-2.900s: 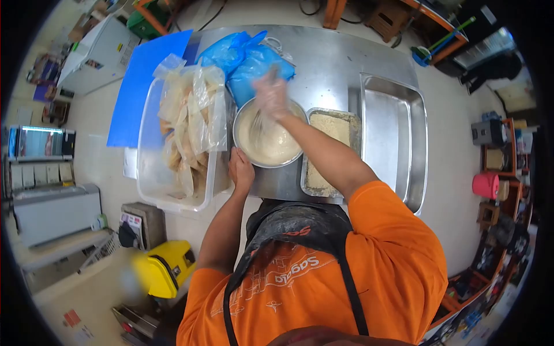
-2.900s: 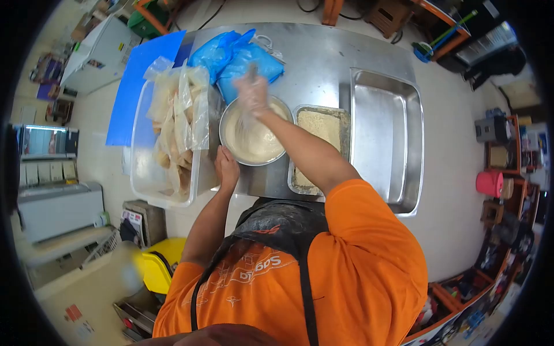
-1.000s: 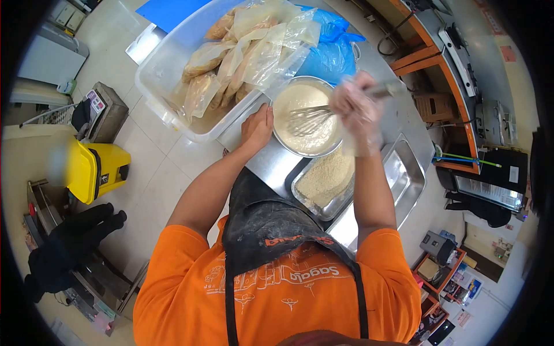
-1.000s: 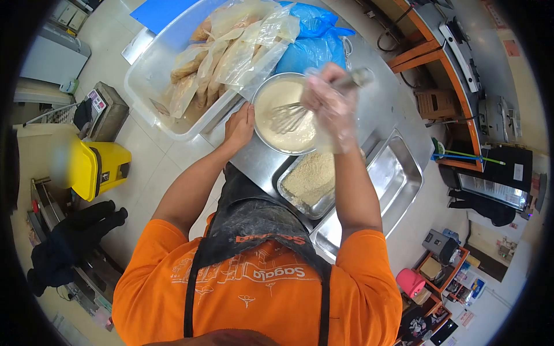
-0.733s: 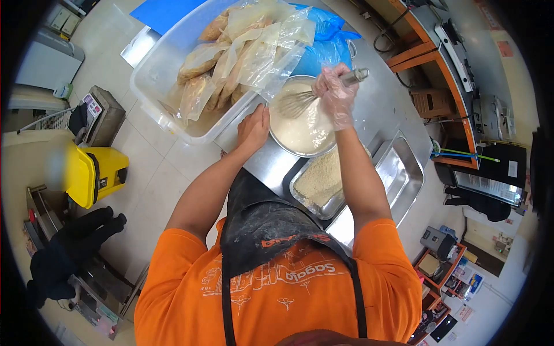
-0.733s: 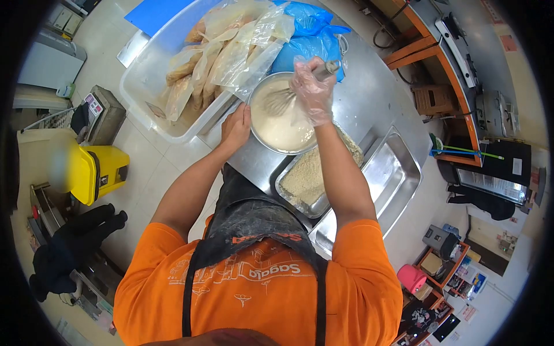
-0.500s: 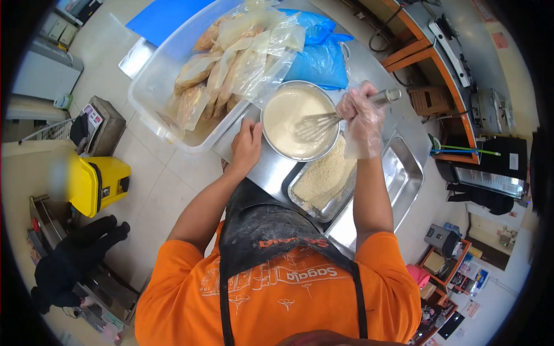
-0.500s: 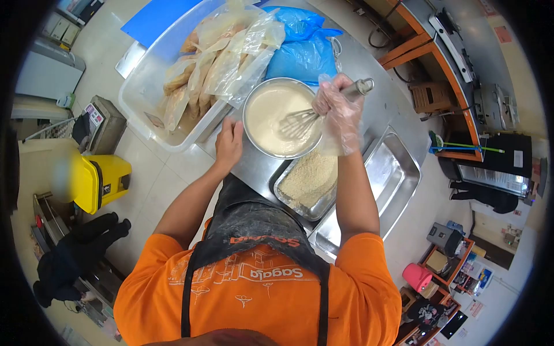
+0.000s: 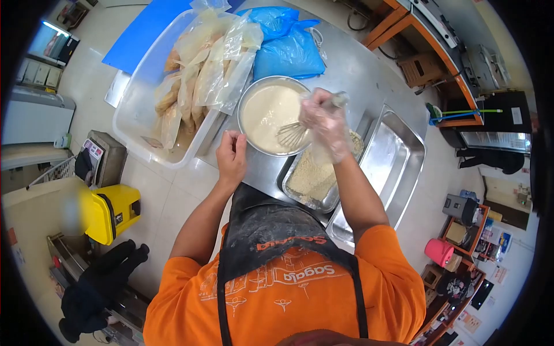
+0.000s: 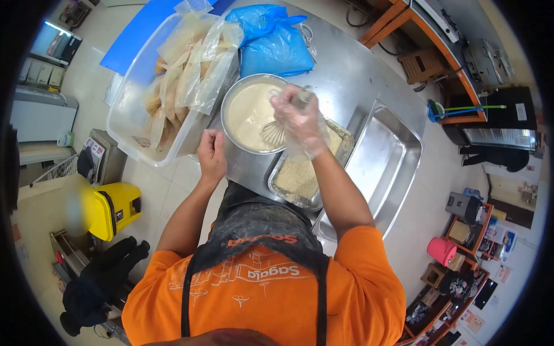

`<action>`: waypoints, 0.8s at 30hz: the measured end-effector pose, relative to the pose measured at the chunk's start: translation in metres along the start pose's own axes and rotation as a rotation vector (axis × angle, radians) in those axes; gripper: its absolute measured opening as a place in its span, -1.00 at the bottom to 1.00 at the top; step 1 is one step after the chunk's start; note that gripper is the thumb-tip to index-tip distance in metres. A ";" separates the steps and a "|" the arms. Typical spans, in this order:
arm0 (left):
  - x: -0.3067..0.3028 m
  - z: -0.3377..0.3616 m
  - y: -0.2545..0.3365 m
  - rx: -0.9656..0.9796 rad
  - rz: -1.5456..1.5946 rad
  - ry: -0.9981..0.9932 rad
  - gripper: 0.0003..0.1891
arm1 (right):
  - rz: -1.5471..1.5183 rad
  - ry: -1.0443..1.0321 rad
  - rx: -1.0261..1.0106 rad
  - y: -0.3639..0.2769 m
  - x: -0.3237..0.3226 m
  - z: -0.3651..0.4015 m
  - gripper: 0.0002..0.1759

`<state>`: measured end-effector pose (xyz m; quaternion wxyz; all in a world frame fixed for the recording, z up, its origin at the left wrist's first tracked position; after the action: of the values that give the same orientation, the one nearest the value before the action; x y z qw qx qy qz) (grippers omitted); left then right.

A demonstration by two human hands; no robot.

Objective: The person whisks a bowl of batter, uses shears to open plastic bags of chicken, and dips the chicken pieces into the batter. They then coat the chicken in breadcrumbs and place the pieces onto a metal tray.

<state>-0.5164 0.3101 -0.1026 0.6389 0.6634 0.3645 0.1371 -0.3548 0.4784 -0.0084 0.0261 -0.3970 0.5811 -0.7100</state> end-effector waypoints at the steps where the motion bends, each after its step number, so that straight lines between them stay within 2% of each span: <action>1: -0.001 -0.002 -0.004 -0.029 -0.018 0.010 -0.79 | -0.096 -0.048 -0.078 -0.007 -0.002 0.000 -0.68; 4: -0.006 0.013 -0.022 -0.129 -0.101 -0.012 -0.75 | -0.163 -0.066 -0.195 -0.020 0.004 0.015 -0.67; 6: 0.000 0.020 -0.040 -0.163 -0.173 -0.038 -0.72 | -0.060 -0.052 -0.221 -0.012 0.012 0.027 -0.67; 9: 0.011 0.028 -0.058 -0.451 -0.126 -0.245 -0.69 | 0.142 -0.108 -0.242 0.006 0.024 0.049 -0.66; 12: 0.022 0.024 -0.055 -0.330 -0.018 -0.211 -0.72 | 0.352 -0.212 -0.197 0.012 0.027 0.058 -0.66; 14: 0.026 0.021 -0.059 -0.352 -0.060 -0.216 -0.72 | 0.428 -0.236 -0.124 0.004 0.016 0.049 -0.67; 18: 0.023 0.015 -0.042 -0.333 -0.147 -0.212 -0.73 | 0.523 -0.168 -0.021 -0.005 -0.004 0.010 -0.63; 24: 0.023 0.011 -0.044 -0.341 -0.076 -0.264 -0.75 | 0.145 -0.173 -0.145 -0.026 0.026 -0.024 -0.65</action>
<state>-0.5068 0.3129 -0.1528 0.7888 0.5437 0.2741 0.0843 -0.3759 0.4927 0.0275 0.0987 -0.4146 0.6536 -0.6254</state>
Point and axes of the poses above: each hand's wrist, its own z-axis away from the middle knuckle, its own x-axis out of the palm, y = z × x, the point moved 3 cm from there along -z, towards the middle knuckle, and after that the axes turned 8 degrees about -z, right-handed, at the moved point
